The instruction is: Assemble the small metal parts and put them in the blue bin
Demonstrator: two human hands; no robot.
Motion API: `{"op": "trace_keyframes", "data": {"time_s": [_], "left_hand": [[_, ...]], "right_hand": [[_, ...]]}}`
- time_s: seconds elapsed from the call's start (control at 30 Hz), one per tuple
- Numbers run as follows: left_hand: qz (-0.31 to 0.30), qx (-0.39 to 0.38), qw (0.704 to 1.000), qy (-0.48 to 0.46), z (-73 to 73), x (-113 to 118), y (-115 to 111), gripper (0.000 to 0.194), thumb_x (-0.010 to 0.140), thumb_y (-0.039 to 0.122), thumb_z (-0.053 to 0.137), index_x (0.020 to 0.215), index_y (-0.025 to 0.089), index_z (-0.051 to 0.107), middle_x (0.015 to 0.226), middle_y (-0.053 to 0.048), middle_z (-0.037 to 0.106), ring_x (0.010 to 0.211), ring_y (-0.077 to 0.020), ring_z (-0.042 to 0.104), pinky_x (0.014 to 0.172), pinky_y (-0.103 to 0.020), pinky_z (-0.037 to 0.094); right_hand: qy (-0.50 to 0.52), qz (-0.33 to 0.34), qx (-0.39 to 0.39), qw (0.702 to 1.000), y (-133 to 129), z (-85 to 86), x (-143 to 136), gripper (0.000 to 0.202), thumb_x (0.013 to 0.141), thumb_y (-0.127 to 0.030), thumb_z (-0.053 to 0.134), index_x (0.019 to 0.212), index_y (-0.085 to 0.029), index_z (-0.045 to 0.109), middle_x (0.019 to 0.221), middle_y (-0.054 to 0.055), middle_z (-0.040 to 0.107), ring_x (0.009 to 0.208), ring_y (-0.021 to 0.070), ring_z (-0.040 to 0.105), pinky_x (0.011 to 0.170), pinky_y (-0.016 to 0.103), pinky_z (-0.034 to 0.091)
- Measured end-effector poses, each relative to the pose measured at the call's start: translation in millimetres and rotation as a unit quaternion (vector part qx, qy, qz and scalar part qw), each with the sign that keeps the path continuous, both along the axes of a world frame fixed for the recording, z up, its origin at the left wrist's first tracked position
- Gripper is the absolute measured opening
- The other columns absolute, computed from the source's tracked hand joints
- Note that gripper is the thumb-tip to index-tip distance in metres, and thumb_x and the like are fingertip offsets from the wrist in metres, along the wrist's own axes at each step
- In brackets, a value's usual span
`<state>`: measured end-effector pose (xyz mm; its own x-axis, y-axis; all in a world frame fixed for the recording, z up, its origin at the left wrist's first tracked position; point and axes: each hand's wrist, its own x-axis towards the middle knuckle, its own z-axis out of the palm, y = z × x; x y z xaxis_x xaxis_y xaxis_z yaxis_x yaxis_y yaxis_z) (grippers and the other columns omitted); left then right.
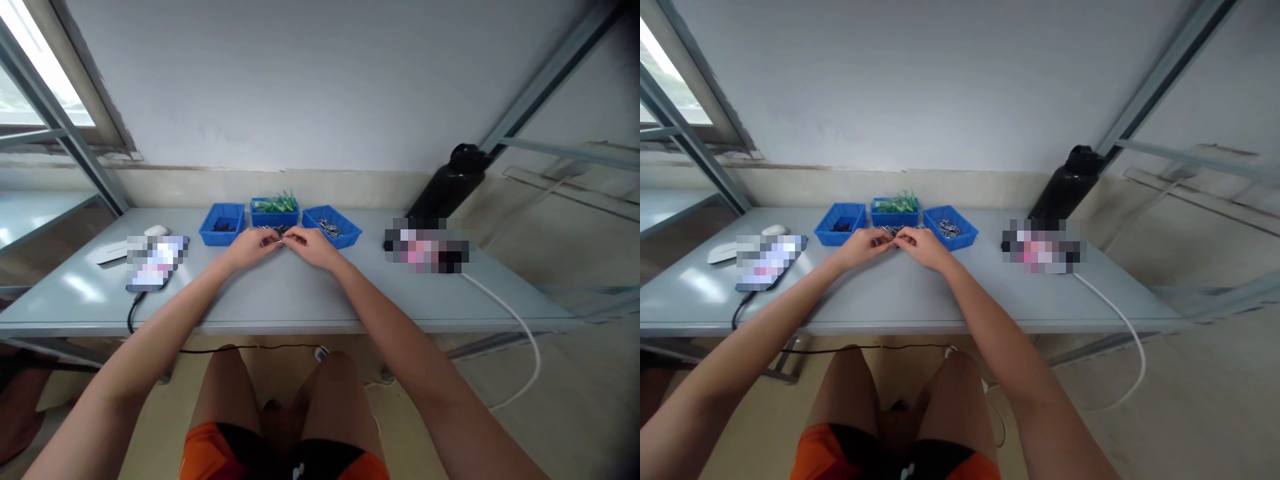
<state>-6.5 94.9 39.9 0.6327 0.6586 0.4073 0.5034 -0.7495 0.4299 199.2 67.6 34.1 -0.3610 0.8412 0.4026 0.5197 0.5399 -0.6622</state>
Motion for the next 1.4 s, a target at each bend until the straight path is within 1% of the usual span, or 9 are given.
{"op": "trace_keyframes", "data": {"time_s": [0.13,0.3,0.5,0.63,0.7,0.87,1.07,1.23,1.4], "left_hand": [[0.000,0.028,1.000,-0.002,0.3,-0.3,0.7,0.023,0.089,0.035,0.056,0.092,0.017,0.070,0.085,-0.004,0.072,0.070,-0.0146,0.062,0.066,-0.025,0.046],[-0.005,0.019,0.999,-0.033,1.4,1.1,0.4,0.027,0.089,0.040,0.057,0.091,0.017,0.071,0.083,-0.004,0.072,0.068,-0.0137,0.061,0.065,-0.024,0.047],[-0.040,0.004,0.998,-0.051,-0.7,2.6,-0.4,0.024,0.089,0.037,0.057,0.094,0.017,0.071,0.090,-0.006,0.072,0.080,-0.0155,0.065,0.068,-0.023,0.050],[-0.010,-0.013,0.999,-0.051,1.9,2.4,-3.3,0.025,0.089,0.036,0.054,0.097,0.017,0.069,0.095,-0.005,0.072,0.082,-0.0159,0.065,0.069,-0.024,0.051],[0.004,-0.017,0.999,-0.042,2.9,1.7,-3.7,0.024,0.089,0.035,0.054,0.096,0.017,0.068,0.091,-0.005,0.072,0.078,-0.0157,0.065,0.069,-0.025,0.050],[0.016,0.015,1.000,0.008,1.7,-0.2,-0.8,0.020,0.089,0.031,0.055,0.093,0.018,0.069,0.086,-0.004,0.072,0.073,-0.0160,0.063,0.068,-0.026,0.047],[0.015,0.045,0.999,0.019,3.1,-2.3,1.9,0.019,0.089,0.030,0.057,0.094,0.019,0.072,0.090,-0.005,0.073,0.080,-0.0181,0.065,0.073,-0.027,0.048],[0.008,0.062,0.998,0.025,2.0,-3.6,4.5,0.019,0.090,0.027,0.056,0.095,0.020,0.073,0.093,-0.006,0.073,0.085,-0.0199,0.066,0.077,-0.030,0.049],[0.008,0.076,0.997,0.016,1.3,-6.4,8.3,0.022,0.093,0.032,0.054,0.095,0.020,0.073,0.094,-0.006,0.074,0.085,-0.0199,0.066,0.076,-0.029,0.048]], "right_hand": [[-0.021,0.008,-0.017,1.000,0.4,-0.2,0.9,0.025,0.087,-0.037,0.051,0.091,-0.018,0.067,0.078,0.003,0.067,0.070,0.0151,0.055,0.066,0.026,0.038],[-0.038,0.017,-0.019,0.999,1.1,-1.2,1.9,0.024,0.087,-0.034,0.050,0.090,-0.018,0.067,0.074,0.002,0.065,0.068,0.0141,0.054,0.066,0.025,0.037],[-0.054,0.034,-0.022,0.998,0.6,-1.4,-0.3,0.022,0.086,-0.031,0.048,0.086,-0.017,0.065,0.068,0.000,0.060,0.064,0.0126,0.049,0.063,0.024,0.034],[-0.031,0.012,-0.019,0.999,1.1,-0.9,1.3,0.024,0.087,-0.036,0.050,0.090,-0.018,0.066,0.072,0.001,0.062,0.066,0.0137,0.052,0.063,0.025,0.036],[-0.020,0.003,-0.015,1.000,1.7,-1.1,1.7,0.025,0.086,-0.037,0.052,0.093,-0.018,0.066,0.073,0.001,0.063,0.066,0.0140,0.052,0.064,0.025,0.037],[-0.014,-0.004,-0.006,1.000,4.5,-2.7,2.5,0.029,0.087,-0.041,0.052,0.096,-0.018,0.066,0.071,0.001,0.062,0.064,0.0144,0.052,0.063,0.026,0.038],[-0.021,-0.015,-0.020,0.999,5.8,-3.8,2.5,0.029,0.091,-0.039,0.048,0.098,-0.018,0.065,0.071,0.002,0.063,0.064,0.0143,0.053,0.064,0.026,0.037],[-0.057,0.028,-0.045,0.997,4.2,-5.3,-0.4,0.025,0.091,-0.036,0.048,0.095,-0.019,0.065,0.071,0.001,0.064,0.065,0.0136,0.055,0.065,0.025,0.038],[-0.049,-0.022,-0.036,0.998,4.1,-1.4,2.2,0.024,0.091,-0.034,0.049,0.094,-0.018,0.066,0.070,0.001,0.064,0.065,0.0141,0.055,0.066,0.026,0.038]]}}
